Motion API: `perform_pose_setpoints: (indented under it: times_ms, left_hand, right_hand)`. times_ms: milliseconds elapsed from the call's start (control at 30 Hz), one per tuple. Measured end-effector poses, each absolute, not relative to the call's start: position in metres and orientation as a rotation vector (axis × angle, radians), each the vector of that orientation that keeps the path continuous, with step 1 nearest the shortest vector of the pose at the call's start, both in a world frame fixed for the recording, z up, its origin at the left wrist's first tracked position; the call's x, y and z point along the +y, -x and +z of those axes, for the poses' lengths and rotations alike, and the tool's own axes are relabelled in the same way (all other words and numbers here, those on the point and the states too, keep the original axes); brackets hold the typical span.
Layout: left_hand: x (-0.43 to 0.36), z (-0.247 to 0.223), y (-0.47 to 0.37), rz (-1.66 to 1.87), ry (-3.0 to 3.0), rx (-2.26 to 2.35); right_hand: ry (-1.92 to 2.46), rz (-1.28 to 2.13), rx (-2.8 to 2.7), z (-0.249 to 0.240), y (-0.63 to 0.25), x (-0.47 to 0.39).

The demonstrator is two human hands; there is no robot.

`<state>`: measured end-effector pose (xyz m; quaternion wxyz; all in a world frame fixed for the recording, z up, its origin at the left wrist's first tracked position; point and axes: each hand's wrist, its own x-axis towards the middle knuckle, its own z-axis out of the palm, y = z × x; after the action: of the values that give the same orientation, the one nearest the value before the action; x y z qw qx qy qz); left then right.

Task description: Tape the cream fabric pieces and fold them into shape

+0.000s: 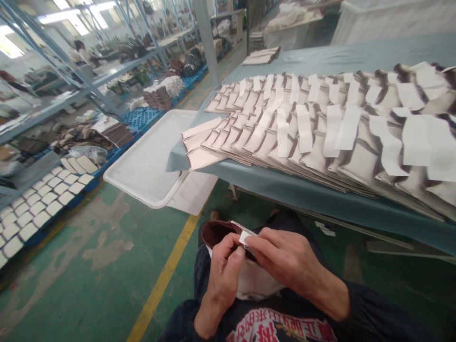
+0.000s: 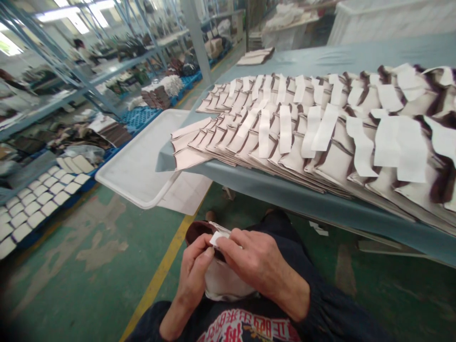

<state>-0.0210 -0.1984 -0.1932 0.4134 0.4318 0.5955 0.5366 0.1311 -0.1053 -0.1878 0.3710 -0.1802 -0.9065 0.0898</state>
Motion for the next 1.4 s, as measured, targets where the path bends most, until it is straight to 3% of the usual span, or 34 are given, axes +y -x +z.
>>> perform_pose_setpoints:
  times_ms: [300,533,633,967,1200,1400]
  left_hand:
    - [-0.195,-0.210,0.020,1.456,-0.777,1.402]
    - [-0.194,-0.209,0.018,1.440,-0.740,1.433]
    - [-0.194,-0.206,0.017,1.429,-0.794,1.462]
    - [-0.199,-0.211,0.026,1.460,-0.855,1.550]
    - [-0.204,-0.208,0.031,1.345,-0.789,1.388]
    - [-0.205,-0.205,0.033,1.281,-0.527,1.417]
  right_hand:
    - [0.399,0.361,-2.432,-0.185,-0.133,-0.105]
    - [1.033,1.224,-2.008,-0.190,-0.129,-0.098]
    - [1.013,1.638,-1.903,-0.192,-0.123,-0.099]
    - [1.070,1.845,-1.291,-0.191,-0.119,-0.103]
    - [1.080,2.180,-1.281,-0.209,-0.127,-0.109]
    - [1.067,2.207,-1.289,-0.224,-0.126,-0.115]
